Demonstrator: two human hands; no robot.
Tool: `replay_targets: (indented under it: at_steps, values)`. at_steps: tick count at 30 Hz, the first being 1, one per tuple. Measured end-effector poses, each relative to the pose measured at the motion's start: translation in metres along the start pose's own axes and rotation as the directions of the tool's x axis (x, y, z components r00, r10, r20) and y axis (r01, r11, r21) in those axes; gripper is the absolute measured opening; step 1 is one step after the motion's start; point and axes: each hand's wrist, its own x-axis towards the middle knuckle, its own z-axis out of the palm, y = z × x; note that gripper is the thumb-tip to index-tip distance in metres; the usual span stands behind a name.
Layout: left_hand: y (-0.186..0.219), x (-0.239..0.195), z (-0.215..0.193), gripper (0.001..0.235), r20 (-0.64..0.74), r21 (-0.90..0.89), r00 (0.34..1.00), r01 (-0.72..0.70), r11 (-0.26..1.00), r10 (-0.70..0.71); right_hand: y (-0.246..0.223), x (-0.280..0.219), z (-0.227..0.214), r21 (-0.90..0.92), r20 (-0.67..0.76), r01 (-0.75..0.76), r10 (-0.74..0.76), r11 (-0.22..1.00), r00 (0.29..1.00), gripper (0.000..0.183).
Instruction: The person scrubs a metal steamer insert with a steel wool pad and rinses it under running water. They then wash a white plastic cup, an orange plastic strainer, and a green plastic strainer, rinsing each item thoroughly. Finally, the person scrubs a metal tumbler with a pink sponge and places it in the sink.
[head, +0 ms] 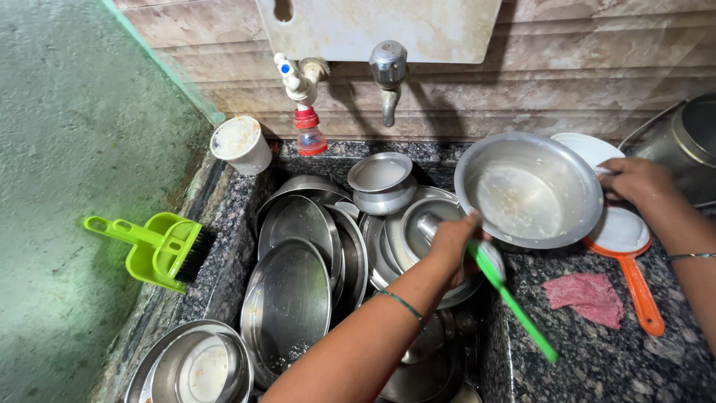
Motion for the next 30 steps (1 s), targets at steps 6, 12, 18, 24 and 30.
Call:
replay_targets:
  at_steps: [6,12,18,24,30]
  values:
    - [-0.033,0.032,0.022,0.020,0.048,0.022,0.999,-0.014,1.000,0.013,-0.071,-0.112,-0.054,0.106,-0.277,0.054,-0.022,0.993,0.961,0.029]
    - [-0.021,0.083,0.025,0.021,-0.053,-0.012,0.994,-0.092,0.996,0.092,-0.082,-0.184,-0.073,-0.060,-0.362,0.243,-0.248,0.968,0.899,0.021]
    - [-0.017,0.074,0.035,0.027,0.068,0.163,0.997,-0.057,0.985,0.046,-0.051,-0.244,-0.051,-0.386,-0.242,0.060,-0.164,0.920,0.956,0.023]
    - [-0.010,0.015,0.013,0.020,0.159,0.099,0.960,-0.249,0.963,0.232,-0.093,-0.243,-0.059,-0.314,-0.251,-0.070,-0.012,0.947,0.968,0.040]
    - [0.005,-0.042,-0.059,0.031,-0.136,-0.235,0.945,-0.323,0.917,0.298,-0.234,-0.193,-0.048,0.268,-0.281,0.379,-0.304,0.886,0.910,0.026]
